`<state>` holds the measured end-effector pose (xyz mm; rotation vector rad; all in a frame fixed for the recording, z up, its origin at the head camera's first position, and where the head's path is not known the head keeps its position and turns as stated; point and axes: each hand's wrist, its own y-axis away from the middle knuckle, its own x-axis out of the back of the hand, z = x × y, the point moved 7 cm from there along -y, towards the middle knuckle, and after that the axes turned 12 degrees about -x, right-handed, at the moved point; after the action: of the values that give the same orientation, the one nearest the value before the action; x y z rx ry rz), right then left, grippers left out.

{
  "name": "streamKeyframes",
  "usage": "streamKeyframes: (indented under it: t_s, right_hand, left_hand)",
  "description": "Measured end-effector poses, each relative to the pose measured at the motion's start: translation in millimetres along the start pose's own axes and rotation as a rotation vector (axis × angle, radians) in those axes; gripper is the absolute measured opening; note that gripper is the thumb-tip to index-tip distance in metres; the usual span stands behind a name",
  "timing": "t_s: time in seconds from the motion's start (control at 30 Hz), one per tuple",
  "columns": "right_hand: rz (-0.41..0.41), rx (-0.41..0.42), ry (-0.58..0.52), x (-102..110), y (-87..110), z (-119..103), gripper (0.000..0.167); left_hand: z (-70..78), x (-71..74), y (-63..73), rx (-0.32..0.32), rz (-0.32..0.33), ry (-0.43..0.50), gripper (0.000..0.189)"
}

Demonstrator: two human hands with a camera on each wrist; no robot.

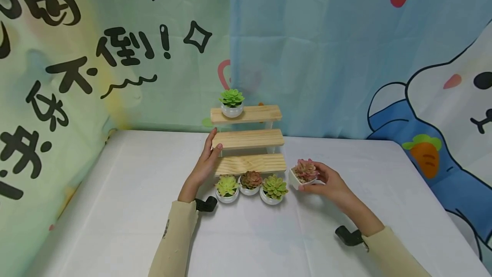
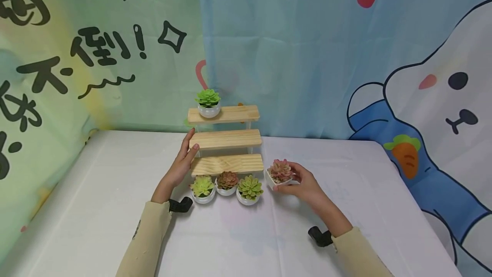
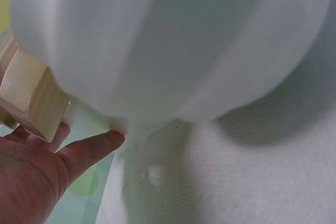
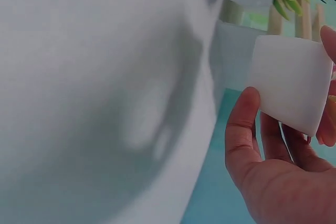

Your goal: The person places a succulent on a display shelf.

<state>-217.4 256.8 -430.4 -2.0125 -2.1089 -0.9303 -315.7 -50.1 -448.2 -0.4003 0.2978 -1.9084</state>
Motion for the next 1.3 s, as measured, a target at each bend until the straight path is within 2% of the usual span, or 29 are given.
streamKeyframes:
  t_s: [0.3,0.67,0.87,0.93,1.3]
  right_hand:
    - [0.013,0.008,0.008,6,-0.2,-23,0.085]
    - [0.001,0.076,0.027,18,-3.8,-58,0.080]
    - [0.002,0.094,0.014,25,-7.4,-73,0.082]
    - [0.002,0.087,0.017,25,-8.5,-78,0.084]
    - [-0.015,0.093,0.029,12,-16.4,-97,0.087]
  left_hand:
    - [0.1,2.4,1.5,0.010,0.006,0.007,0.060]
    - [3.3,8.8,-3.3,0.003,0.007,-0.010,0.059]
    - [4.3,9.4,-5.8,-0.008,0.002,-0.004,0.059]
    - [8.1,8.6,-5.5,-0.004,-0.001,0.008,0.059]
    - [-0.2,5.0,-4.0,-0.001,0.001,0.029,0.059]
